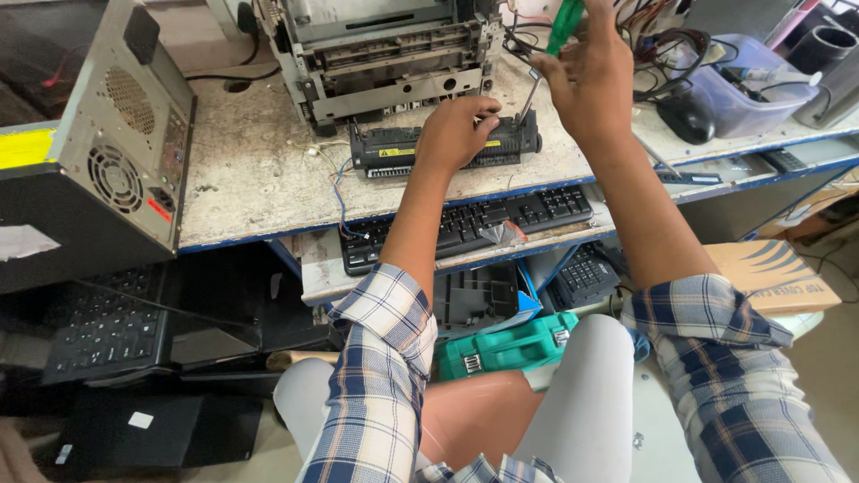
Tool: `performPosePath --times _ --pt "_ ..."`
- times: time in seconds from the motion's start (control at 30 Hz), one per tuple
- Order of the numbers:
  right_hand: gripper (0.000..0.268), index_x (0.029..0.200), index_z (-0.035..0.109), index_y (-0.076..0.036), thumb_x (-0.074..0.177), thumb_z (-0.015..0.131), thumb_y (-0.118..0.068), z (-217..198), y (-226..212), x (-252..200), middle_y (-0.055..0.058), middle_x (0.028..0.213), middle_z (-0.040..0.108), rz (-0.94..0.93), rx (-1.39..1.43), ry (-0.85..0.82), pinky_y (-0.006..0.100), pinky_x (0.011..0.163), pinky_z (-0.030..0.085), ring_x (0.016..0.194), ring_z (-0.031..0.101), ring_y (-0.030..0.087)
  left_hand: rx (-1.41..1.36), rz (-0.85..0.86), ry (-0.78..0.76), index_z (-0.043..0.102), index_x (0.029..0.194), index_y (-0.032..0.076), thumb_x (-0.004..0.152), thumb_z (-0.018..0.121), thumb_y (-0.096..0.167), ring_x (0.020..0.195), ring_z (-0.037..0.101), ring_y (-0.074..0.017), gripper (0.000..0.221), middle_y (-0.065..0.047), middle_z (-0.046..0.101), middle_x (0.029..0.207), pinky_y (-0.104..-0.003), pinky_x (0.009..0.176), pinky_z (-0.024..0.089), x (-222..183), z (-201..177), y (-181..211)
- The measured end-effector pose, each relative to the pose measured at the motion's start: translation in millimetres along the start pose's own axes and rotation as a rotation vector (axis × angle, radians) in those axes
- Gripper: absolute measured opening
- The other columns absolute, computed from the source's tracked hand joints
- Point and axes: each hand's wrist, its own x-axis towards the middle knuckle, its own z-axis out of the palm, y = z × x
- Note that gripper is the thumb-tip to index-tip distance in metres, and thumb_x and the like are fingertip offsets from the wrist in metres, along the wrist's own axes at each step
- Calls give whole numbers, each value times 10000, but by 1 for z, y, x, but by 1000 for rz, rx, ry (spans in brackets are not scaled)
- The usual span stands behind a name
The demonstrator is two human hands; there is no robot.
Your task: The person removes a toner cartridge from a disassembled printer, uses a screwdriver to adjust components on the cartridge, and then reinserts it into the printer. The person also manipulates internal wires and parts of the printer chassis.
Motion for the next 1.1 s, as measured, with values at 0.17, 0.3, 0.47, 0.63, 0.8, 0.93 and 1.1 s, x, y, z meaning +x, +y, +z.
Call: performPosePath --times 0.17,0.3,0.47,0.63,0.8,0.93,1.1 --pt "287 1186 593 -8 1025 828 -38 5 16 13 127 1040 687 20 -6 124 403 820 560 953 712 270 3 39 7 776 1102 150 872 764 211 913 760 -242 239 -56 793 1025 -373 798 578 1 3 -3" --pt "161 1096 645 15 1031 778 -49 20 27 20 122 993 650 55 88 200 364 800 564 896 664 241 7 30 5 773 1105 155 885 753 213 870 763 -246 229 -56 792 1016 -379 780 580 -1 4 -1" --pt "104 1038 666 -7 1025 747 -72 17 30 31 94 934 711 135 143 86 331 760 528 842 681 186 51 117 55 784 1046 156 888 741 205 860 738 -300 171 -84 783 962 -419 769 564 -1 6 -6" --pt "229 1107 690 8 980 858 -84 23 23 42 170 1004 679 47 21 161 374 771 507 867 641 265 193 260 155 798 913 176 881 710 180 832 679 -349 94 -107 736 803 -484 738 536 0 12 -9" --pt "255 1171 683 -6 944 797 -21 24 13 46 149 1080 678 -27 -37 186 395 803 519 925 643 311 408 256 85 793 969 188 896 671 125 932 669 -311 155 -63 743 834 -489 814 514 -7 11 0" --pt "207 1190 731 -42 995 793 -18 18 4 52 154 1132 675 67 22 186 399 798 522 938 653 294 335 508 276 725 1077 106 877 684 185 1061 656 -283 218 -54 762 1081 -458 897 489 -28 -28 1" --pt "337 1268 708 -53 938 767 -25 12 17 55 147 1161 680 47 -6 45 426 887 502 982 636 313 455 360 547 689 1122 93 1003 691 212 1105 643 -268 168 -93 705 1133 -446 957 472 -60 -105 -41"
